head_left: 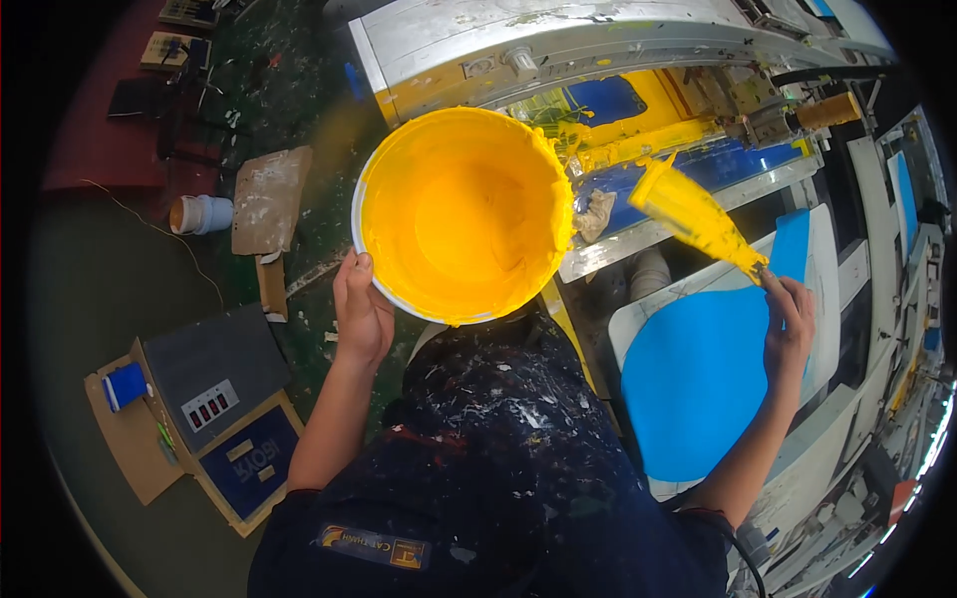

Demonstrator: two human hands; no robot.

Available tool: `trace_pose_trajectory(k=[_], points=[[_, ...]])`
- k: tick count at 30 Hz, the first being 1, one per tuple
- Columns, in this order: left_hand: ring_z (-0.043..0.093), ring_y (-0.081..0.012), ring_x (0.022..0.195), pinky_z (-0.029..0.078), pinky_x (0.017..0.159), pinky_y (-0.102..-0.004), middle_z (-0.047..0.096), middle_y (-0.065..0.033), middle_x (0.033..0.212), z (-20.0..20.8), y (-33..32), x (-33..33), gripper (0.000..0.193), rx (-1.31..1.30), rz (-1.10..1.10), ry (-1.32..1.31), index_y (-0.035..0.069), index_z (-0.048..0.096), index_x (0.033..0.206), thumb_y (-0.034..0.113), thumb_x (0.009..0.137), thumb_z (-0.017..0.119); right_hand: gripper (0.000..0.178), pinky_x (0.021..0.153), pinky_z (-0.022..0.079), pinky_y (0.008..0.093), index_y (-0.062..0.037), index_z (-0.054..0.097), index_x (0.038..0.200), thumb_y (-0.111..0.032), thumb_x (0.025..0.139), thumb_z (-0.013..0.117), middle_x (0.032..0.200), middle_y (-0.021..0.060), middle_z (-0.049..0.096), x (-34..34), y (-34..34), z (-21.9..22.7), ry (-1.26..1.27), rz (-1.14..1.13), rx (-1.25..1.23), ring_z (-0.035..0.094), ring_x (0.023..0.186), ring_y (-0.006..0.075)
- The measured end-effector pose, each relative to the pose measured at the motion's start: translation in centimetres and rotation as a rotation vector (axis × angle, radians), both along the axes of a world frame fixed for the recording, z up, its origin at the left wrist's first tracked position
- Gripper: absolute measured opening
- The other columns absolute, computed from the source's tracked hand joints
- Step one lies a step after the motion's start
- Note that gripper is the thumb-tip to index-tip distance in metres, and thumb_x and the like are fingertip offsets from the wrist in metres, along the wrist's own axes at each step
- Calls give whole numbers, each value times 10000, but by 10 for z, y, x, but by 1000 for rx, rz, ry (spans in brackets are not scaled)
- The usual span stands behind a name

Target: Applying yellow ink to a screen printing machine's ink tray using a spatula.

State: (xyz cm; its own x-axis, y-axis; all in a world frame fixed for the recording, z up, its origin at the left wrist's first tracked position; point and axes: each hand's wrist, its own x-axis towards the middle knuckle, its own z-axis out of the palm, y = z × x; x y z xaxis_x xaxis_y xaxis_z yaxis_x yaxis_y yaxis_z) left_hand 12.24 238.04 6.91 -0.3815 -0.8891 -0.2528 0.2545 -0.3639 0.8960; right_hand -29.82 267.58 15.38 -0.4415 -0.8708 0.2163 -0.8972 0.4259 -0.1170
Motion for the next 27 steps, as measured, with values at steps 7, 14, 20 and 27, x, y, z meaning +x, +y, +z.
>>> trace_pose_trajectory(k=[7, 14, 20, 27], points=[[632, -216, 1237, 473, 1086, -362, 627, -147, 1343, 2, -2, -1, 524, -37, -15, 19, -65, 485, 1395, 307, 1033, 554, 281, 875, 498, 428, -128, 625, 1253, -34, 991, 592, 1063, 60, 693, -40, -55, 2, 276, -56, 79, 650, 998, 292], [658, -178, 1162, 488, 1053, -335, 662, -128, 1259, -2, -7, 1, 534, -31, -22, 40, -56, 524, 1322, 361, 1004, 623, 124, 680, 556, 426, -137, 599, 1007, -258, 999, 627, 885, 17, 694, -79, -182, 18, 527, -13, 293, 698, 888, 264], [652, -132, 1069, 504, 969, -292, 667, -81, 1163, -4, -7, 4, 508, 3, -32, 17, -20, 565, 1201, 416, 968, 679, 171, 675, 592, 426, -106, 623, 977, -275, 968, 643, 915, 77, 733, -117, -275, 9, 702, 304, 486, 735, 893, 282], [553, -59, 879, 444, 800, -232, 610, 10, 947, -14, -6, 7, 487, -36, 5, -62, 43, 575, 1016, 494, 920, 734, 145, 673, 612, 388, -168, 778, 885, -257, 922, 669, 862, 95, 762, -108, -316, -1, 743, 328, 673, 763, 811, 270]])
